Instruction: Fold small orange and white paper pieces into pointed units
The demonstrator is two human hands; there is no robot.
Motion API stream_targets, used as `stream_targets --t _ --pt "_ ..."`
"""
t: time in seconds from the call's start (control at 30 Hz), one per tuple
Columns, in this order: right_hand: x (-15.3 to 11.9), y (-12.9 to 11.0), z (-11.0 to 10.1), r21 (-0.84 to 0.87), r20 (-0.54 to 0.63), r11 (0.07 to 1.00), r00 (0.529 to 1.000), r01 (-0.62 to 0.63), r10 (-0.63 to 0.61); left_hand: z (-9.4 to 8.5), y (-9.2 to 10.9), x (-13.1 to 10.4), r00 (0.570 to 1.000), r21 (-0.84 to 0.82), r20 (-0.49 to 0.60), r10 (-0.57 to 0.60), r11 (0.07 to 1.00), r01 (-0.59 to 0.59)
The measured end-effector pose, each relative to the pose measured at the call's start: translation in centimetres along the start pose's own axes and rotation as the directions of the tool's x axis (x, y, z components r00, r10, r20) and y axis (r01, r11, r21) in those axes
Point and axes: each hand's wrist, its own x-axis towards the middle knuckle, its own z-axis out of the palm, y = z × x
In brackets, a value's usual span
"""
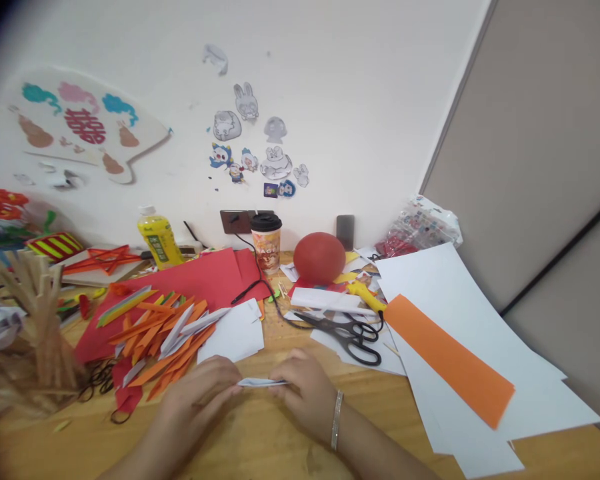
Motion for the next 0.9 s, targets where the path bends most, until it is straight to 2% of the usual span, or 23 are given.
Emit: stream_targets --t 0.2,0.4,0.53,0.63,0.7,0.8,0.9 --pt "0.1 -0.3 -0.2 0.010 -0.018 0.999 0.999 0.038 -0.038 0.3 0.6 0.0 0.998 -0.027 0.060 -0.005 1.000 0.007" --pt "0.2 -0.5 0.1 -0.031 -0.022 0.999 1.000 0.020 -0.021 0.5 1.6 -0.5 0.971 0.004 0.178 -0.157 0.987 0.159" --pt "0.1 -0.5 0.3 -0.033 0.008 0.999 0.999 0.044 -0.043 0.7 1.6 -0.7 0.968 0.034 0.206 -0.147 0.989 0.143" --pt "-0.1 -0.6 0.6 -0.024 0.038 1.000 0.999 -0.003 0.004 0.8 1.7 -0.6 0.939 0.043 0.272 -0.208 0.978 0.204" --pt "-0.3 -0.7 0.7 -0.013 0.054 0.999 0.998 -0.042 0.043 0.8 1.9 -0.6 0.928 0.039 0.311 -0.207 0.978 0.205" --pt "-0.4 -0.7 0.5 0.066 0.100 0.987 0.985 -0.149 0.142 0.8 1.7 -0.6 0.933 0.051 0.312 -0.176 0.984 0.169" --pt "-0.3 -0.5 -0.3 0.178 0.148 0.947 0.959 -0.267 0.243 0.5 1.2 -0.5 0.923 0.055 0.301 -0.241 0.970 0.236"
